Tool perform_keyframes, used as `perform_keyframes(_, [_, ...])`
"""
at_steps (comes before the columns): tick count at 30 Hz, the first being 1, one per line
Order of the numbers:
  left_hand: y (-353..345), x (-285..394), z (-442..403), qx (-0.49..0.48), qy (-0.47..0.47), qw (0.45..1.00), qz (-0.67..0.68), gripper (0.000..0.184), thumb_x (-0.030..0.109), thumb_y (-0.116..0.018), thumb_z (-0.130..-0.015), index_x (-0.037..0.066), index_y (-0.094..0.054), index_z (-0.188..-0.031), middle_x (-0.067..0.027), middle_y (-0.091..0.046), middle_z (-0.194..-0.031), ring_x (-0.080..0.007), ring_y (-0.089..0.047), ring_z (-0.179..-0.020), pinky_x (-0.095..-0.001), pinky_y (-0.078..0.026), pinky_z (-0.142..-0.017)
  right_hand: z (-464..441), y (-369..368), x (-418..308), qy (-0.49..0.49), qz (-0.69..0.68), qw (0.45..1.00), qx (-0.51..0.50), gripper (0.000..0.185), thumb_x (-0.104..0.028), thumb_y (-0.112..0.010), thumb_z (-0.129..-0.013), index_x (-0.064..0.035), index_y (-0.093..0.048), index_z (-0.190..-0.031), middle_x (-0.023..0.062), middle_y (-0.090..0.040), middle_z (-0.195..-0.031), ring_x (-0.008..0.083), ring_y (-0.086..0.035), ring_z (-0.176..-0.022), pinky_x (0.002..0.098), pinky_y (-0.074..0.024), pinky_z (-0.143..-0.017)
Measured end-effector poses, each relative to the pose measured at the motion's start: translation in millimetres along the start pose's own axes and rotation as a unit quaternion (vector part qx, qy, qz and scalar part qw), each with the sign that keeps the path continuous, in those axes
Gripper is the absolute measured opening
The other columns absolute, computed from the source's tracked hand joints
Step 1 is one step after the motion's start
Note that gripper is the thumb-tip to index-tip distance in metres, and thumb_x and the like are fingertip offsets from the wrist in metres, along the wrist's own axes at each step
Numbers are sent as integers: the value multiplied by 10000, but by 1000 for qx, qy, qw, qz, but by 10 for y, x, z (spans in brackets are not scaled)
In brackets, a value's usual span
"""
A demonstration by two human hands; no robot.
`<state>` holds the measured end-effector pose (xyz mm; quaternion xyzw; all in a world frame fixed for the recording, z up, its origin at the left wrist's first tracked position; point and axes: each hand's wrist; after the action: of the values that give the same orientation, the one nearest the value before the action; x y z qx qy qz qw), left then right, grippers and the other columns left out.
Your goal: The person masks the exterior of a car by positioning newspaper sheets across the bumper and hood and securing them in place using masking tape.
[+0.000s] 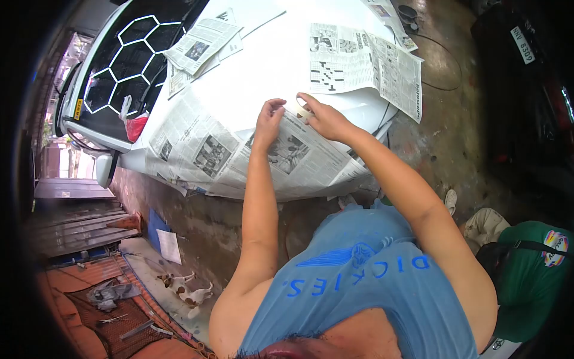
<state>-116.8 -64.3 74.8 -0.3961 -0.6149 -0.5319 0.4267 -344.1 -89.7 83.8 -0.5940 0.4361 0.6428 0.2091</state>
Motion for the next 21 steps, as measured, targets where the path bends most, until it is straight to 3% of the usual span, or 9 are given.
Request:
perform_keyframes(3, [38,2,11,-39,20,999,19,261,148,-672,-958,36,-640,-1191,-48,-675,-1081,-120,-594,-929,-274,-492,-825,-177,-75,-25,-14,15,1000,-10,418,-92,-590,-938,-46,-579,-1353,223,-702,-1213,361,-684,-1117,400,-512,-969])
perform_keyframes(4, [13,-16,8,-24,14,998,58,253,165,-718,-917,21,-670,-1119,-40,-689,-1046,-118,-564,-859,-276,-469,-800,-189,-97,-47,-10,16,1000,5,334,-127,-620,-930,-24,-647,-1247,218,-721,-1143,349,-698,-1073,398,-524,-931])
perform_keyframes(7, [26,-12,11,-16,-10,999,48,263,174,-743,-892,24,-686,-1101,-53,-688,-1045,-126,-564,-859,-286,-468,-781,-193,-92,-152,-42,80,996,-3,319,-165,-633,-926,-19,-664,-1208,217,-720,-1095,362,-696,-1021,416,-528,-883])
perform_keyframes(10, [53,-8,-5,-29,27,999,-21,243,192,-767,-868,32,-708,-1042,-60,-680,-1032,-132,-555,-852,-296,-464,-771,-210,-138,-133,-32,127,991,4,305,-196,-642,-920,-19,-680,-1165,213,-716,-1018,375,-687,-954,438,-526,-838])
perform_keyframes(13, [16,6,-4,5,-2,998,-63,198,180,-762,-886,36,-710,-1011,2,-652,-845,-80,-523,-752,-247,-446,-681,-209,-181,-124,-11,162,987,23,283,-197,-647,-915,-22,-686,-1134,209,-707,-965,387,-674,-928,460,-521,-817])
perform_keyframes(16, [31,81,10,4,-9,997,-79,164,175,-755,-892,44,-719,-984,6,-650,-843,-71,-522,-751,-242,-440,-676,-188,-179,-154,-2,175,984,25,257,-191,-651,-909,-21,-686,-1099,210,-700,-935,396,-670,-919,472,-519,-809])
perform_keyframes(19, [85,168,5,-44,104,994,-7,191,187,-767,-861,14,-725,-929,-50,-664,-900,-147,-546,-816,-312,-465,-764,-169,-208,-176,11,179,984,26,247,-184,-650,-904,-15,-682,-1080,215,-697,-923,406,-669,-905,475,-520,-797])
perform_keyframes(21, [86,130,6,-37,84,996,-7,180,183,-759,-868,19,-727,-934,-58,-676,-919,-148,-560,-840,-313,-469,-784,-161,-224,-218,13,179,983,34,241,-171,-649,-896,-17,-683,-1079,219,-697,-908,415,-668,-894,483,-522,-790])
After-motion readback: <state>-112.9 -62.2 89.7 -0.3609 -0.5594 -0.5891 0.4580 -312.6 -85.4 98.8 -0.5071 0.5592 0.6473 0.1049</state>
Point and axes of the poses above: each hand's wrist, its own z-axis away from the middle knuckle, its own y-axis out of the back of the hand, x = y × z
